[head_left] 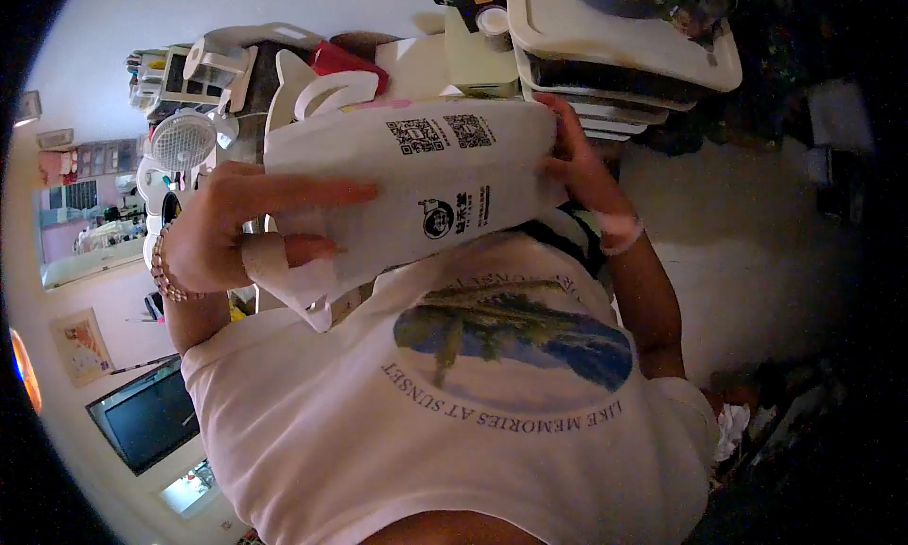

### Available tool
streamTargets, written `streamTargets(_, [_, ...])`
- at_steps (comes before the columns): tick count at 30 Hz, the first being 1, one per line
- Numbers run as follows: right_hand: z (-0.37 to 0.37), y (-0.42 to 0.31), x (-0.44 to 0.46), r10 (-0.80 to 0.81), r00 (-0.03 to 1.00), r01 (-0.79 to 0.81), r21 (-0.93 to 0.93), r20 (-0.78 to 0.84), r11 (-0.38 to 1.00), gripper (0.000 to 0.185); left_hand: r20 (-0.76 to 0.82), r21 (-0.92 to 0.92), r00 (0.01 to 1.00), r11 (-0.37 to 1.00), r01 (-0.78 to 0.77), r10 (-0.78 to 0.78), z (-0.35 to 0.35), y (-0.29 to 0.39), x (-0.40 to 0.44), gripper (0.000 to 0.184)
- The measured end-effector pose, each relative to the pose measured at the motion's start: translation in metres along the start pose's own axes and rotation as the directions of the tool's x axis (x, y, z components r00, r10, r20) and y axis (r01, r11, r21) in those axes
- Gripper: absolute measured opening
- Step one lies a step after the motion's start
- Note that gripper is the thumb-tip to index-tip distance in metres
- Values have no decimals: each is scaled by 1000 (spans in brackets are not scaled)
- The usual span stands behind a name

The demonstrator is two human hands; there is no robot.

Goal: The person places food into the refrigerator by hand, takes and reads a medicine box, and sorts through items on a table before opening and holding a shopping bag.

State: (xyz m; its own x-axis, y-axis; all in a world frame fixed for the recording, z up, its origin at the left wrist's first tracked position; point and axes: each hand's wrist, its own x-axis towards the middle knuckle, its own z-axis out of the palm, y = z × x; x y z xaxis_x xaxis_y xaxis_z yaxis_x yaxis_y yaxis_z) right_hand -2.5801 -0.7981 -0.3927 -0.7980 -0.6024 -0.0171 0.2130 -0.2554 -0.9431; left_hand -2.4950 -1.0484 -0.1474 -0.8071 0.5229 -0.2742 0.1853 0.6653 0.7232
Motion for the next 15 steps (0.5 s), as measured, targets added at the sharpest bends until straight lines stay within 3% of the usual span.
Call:
streamTargets(3, [11, -5, -3, -60, 998, 59, -26, -20, 998, 69, -66, 161, 994, 983, 92, -82, 3, 8, -3, 39])
streamTargets(6, [5, 1, 1, 16, 995, -32, -163, -95, 986, 55, -130, 191, 975, 960, 204, -181, 12, -3, -7, 36])
streamTargets(9, [1, 4, 2, -61, 985, 19, -251, -158, 968, 38, -231, 211, 967, 964, 159, -109, 18, -15, -3, 42])
streamTargets(12, [2, 3, -4, -94, 976, 13, -381, -194, 925, 26, -223, 209, 963, 958, 196, -149, 17, -13, -3, 41])
streamTargets(15, [0, 1, -10, -226, 968, 141, -514, -107, 846, 20, 73, 2, 973, 976, 218, -217, 2, -3, -4, 41])
